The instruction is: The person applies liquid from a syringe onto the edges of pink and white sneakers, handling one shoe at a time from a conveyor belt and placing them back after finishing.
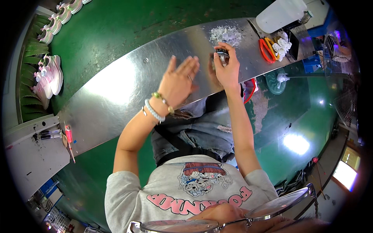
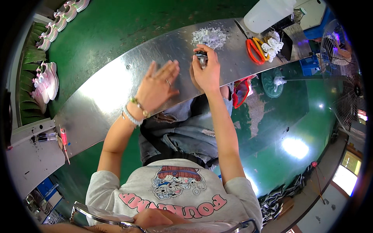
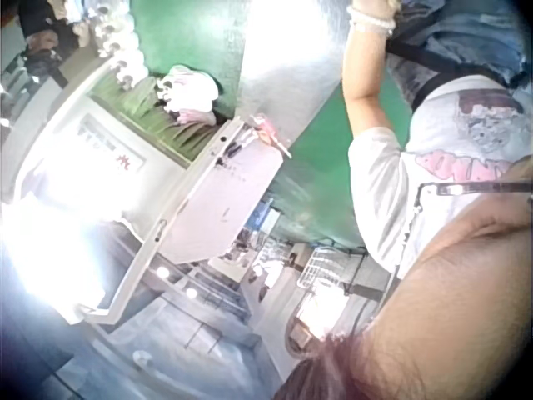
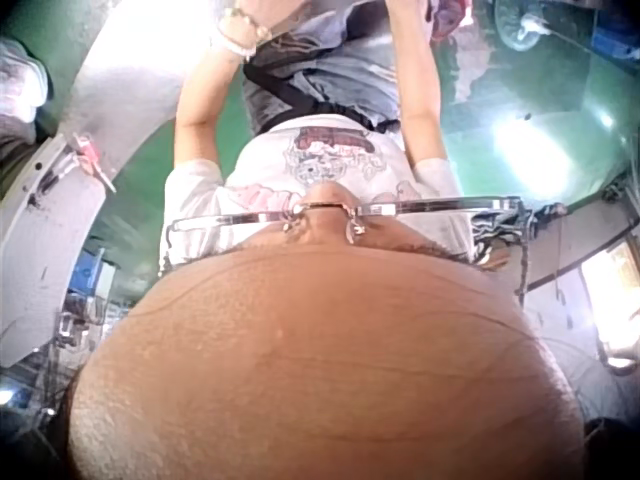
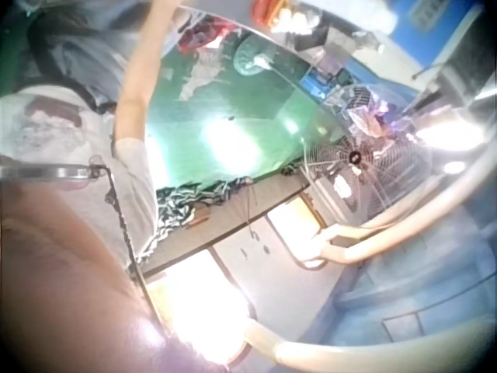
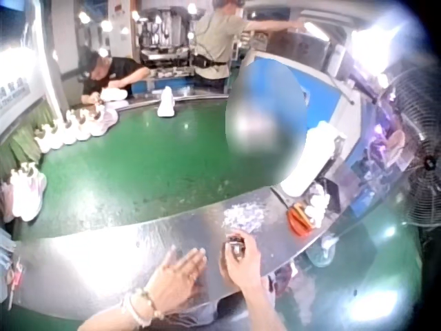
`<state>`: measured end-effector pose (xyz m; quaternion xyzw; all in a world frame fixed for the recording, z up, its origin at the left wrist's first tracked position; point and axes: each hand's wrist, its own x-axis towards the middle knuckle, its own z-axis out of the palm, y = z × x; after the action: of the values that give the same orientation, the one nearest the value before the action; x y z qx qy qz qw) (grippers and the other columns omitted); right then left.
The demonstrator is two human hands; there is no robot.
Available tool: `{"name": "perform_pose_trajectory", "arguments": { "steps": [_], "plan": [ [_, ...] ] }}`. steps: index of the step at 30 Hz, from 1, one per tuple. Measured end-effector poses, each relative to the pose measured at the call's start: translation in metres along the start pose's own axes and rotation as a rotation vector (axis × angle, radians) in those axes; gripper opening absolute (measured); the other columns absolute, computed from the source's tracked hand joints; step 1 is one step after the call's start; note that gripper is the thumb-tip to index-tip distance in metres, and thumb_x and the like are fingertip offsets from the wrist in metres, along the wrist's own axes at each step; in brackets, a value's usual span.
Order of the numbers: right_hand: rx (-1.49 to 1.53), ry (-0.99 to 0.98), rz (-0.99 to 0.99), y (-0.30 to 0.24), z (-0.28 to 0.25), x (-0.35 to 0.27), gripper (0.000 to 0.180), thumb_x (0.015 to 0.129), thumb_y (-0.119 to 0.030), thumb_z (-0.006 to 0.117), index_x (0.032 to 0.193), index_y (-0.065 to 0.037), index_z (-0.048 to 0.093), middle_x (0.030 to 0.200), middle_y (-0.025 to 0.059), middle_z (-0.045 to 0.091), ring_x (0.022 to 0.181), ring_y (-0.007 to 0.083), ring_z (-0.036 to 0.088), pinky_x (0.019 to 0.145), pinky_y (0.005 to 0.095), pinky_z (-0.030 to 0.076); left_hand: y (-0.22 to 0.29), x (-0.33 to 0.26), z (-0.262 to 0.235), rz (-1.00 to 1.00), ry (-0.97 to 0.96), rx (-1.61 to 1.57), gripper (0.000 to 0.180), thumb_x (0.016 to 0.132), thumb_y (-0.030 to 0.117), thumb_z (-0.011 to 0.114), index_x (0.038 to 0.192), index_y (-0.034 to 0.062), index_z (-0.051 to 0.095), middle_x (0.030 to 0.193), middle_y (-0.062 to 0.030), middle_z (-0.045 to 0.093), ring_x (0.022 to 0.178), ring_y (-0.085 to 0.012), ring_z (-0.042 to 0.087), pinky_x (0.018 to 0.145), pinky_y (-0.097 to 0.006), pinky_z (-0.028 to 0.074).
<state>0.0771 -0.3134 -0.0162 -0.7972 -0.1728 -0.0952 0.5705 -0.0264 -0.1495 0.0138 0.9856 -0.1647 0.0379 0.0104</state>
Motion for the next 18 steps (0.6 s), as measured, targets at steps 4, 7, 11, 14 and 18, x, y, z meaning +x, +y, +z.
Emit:
{"name": "perform_pose_trajectory", "arguments": {
  "steps": [4, 7, 11, 14, 18],
  "plan": [
    [0.063, 0.033, -0.006, -0.001, -0.005, -0.001, 0.032, 0.079, 0.001, 0.06, 0.11, -0.005, 0.055, 0.096, 0.01, 0.064, 0.092, 0.0232, 0.061, 0.083, 0.0326, 0.047, 0.029, -0.023, -0.01, 0.151, -0.016, -0.104, 0.066, 0.078, 0.043, 0.06, 0.132, 0.0074, 0.047, 0.142, -0.0012, 0.04, 0.133, -0.0118, 0.034, 0.111, -0.046, 0.022],
    [0.095, 0.059, -0.021, 0.001, -0.006, -0.004, 0.031, 0.079, 0.001, 0.06, 0.109, -0.005, 0.055, 0.096, 0.0101, 0.063, 0.091, 0.0232, 0.061, 0.083, 0.0327, 0.046, 0.035, -0.037, -0.012, 0.179, -0.038, -0.221, 0.065, 0.078, 0.044, 0.06, 0.131, 0.0083, 0.048, 0.141, 0.001, 0.041, 0.131, -0.0103, 0.036, 0.111, -0.047, 0.022],
    [0.11, 0.086, -0.005, 0.003, -0.008, -0.005, 0.03, 0.079, 0.001, 0.06, 0.109, -0.005, 0.055, 0.096, 0.0099, 0.063, 0.091, 0.023, 0.061, 0.083, 0.0327, 0.046, 0.028, -0.04, -0.015, 0.136, -0.023, -0.216, 0.058, 0.083, 0.043, 0.056, 0.131, 0.0125, 0.048, 0.141, 0.0036, 0.042, 0.13, -0.0107, 0.038, 0.111, -0.049, 0.021],
    [0.11, 0.096, -0.018, 0.004, -0.008, -0.005, 0.03, 0.079, 0.0, 0.06, 0.108, -0.005, 0.055, 0.096, 0.0098, 0.063, 0.091, 0.0236, 0.061, 0.083, 0.0326, 0.046, 0.007, -0.018, -0.006, -0.145, 0.1, -0.121, 0.05, 0.089, 0.038, 0.051, 0.133, 0.0135, 0.047, 0.142, 0.0035, 0.04, 0.131, -0.0129, 0.037, 0.111, -0.05, 0.02],
    [0.118, 0.071, 0.004, 0.001, -0.011, -0.008, 0.03, 0.079, 0.0, 0.06, 0.108, -0.006, 0.055, 0.096, 0.0097, 0.063, 0.091, 0.0247, 0.061, 0.083, 0.0331, 0.046, 0.004, 0.007, 0.012, -0.285, 0.199, 0.018, 0.048, 0.09, 0.032, 0.05, 0.132, 0.0088, 0.047, 0.141, -0.0023, 0.042, 0.132, -0.0159, 0.037, 0.11, -0.051, 0.019]
  ]
}}
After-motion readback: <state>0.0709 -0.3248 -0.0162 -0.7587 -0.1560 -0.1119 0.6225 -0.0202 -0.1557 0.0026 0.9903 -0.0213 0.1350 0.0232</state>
